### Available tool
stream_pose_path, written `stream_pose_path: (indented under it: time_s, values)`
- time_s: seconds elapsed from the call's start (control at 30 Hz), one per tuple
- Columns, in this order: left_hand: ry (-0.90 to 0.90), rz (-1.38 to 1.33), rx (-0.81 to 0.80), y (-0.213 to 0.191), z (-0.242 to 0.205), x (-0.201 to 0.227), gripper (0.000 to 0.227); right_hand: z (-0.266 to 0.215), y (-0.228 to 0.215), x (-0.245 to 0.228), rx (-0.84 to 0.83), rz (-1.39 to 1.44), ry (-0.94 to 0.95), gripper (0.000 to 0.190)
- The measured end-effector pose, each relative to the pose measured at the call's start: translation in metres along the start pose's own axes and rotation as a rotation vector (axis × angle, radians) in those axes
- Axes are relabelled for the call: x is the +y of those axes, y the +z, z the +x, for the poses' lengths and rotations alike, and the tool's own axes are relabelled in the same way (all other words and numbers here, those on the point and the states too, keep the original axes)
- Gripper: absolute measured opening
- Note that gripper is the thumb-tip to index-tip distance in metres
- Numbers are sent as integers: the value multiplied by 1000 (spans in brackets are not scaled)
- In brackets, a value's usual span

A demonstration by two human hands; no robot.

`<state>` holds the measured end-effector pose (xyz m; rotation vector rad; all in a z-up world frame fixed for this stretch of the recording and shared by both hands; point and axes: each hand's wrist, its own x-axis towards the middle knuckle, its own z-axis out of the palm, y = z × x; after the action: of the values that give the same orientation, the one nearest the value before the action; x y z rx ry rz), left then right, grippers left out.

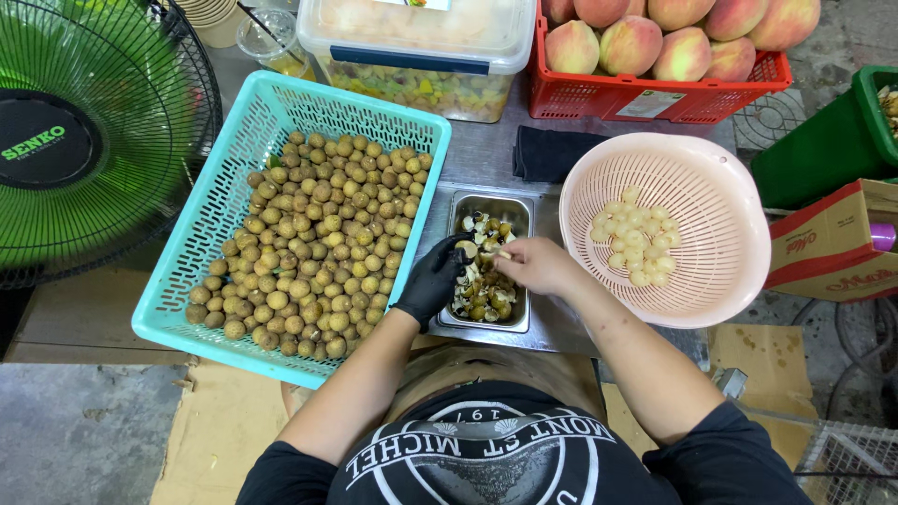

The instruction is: The person picks up longans from a blue basket, peels them by hand, and places the fruit into a pink colander and the shells into a metal container.

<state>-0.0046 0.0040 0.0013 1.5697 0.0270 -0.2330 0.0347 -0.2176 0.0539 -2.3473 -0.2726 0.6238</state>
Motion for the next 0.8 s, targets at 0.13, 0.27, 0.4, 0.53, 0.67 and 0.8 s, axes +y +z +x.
stream_pose_path:
  time_s: [0.13,0.27,0.4,0.53,0.67,0.8]
  values:
    - [239,306,-21,1,-13,21,46,-16,-2,-29,223,77,-59,22]
    - [425,442,-20,2,-12,12,40,-15,3,-40,413,-214,-630,18]
    - [491,581,-9,0,-10,0,31,-15,15,-40,416,-467,-627,15]
    - [301,388,32,2,-10,0,36,-7,23,-33,421,-326,-532,14]
    - [146,64,50,2,-2,-3,37,3,49,-19,533,4,-298,16]
    - [50,-381,52,-2,12,-15,38,7,82,-3,472,349,-189,16]
